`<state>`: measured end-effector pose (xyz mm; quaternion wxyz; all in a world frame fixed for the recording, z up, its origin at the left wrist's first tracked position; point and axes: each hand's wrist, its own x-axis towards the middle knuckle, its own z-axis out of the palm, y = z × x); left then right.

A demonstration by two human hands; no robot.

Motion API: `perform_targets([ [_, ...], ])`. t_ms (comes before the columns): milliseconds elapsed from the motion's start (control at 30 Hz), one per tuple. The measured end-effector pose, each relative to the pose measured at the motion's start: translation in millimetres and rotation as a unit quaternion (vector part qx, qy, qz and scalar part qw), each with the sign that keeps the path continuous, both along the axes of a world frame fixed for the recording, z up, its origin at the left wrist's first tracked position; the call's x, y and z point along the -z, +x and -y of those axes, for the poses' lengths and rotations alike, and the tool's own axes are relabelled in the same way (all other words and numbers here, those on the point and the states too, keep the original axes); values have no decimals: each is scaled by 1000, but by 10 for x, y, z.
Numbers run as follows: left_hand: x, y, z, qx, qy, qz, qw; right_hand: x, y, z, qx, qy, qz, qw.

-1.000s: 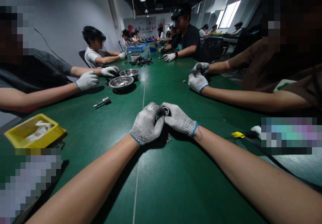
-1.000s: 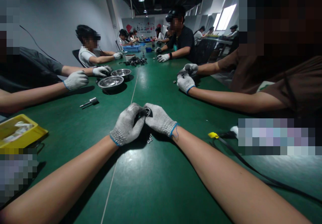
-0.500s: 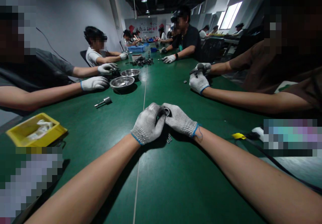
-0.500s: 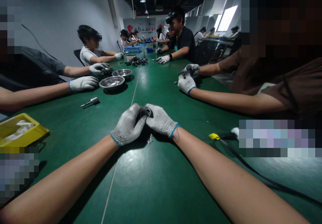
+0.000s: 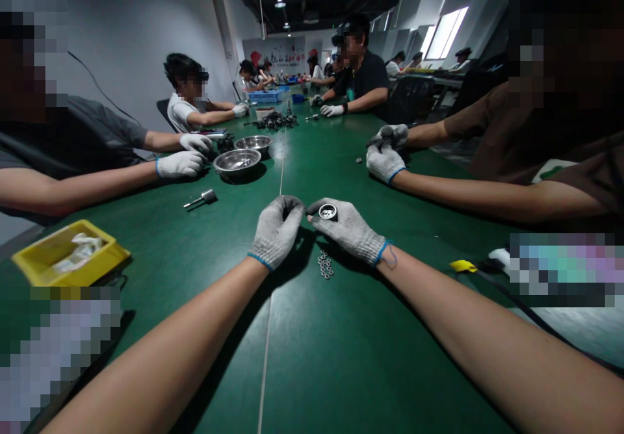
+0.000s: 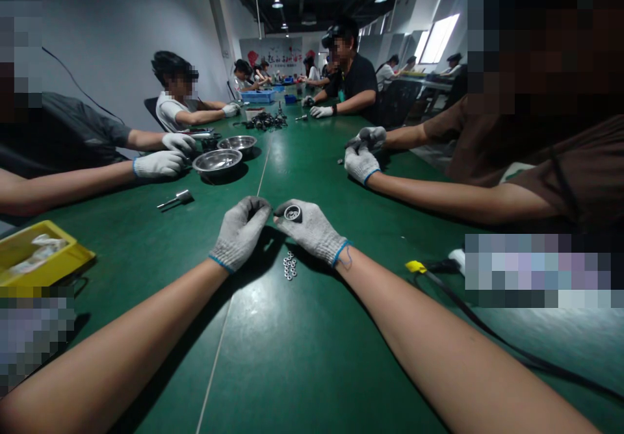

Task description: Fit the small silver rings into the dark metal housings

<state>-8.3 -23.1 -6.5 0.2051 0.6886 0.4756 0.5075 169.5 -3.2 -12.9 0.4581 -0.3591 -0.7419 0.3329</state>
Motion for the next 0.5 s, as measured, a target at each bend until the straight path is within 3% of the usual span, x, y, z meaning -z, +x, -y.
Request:
perform_targets([
  [167, 19, -12, -60, 33, -53, 32, 998, 7, 20, -18, 11, -9, -8, 1000],
  [500, 38, -6, -63, 29, -43, 26, 998, 26, 16, -47, 27, -20, -11, 999],
])
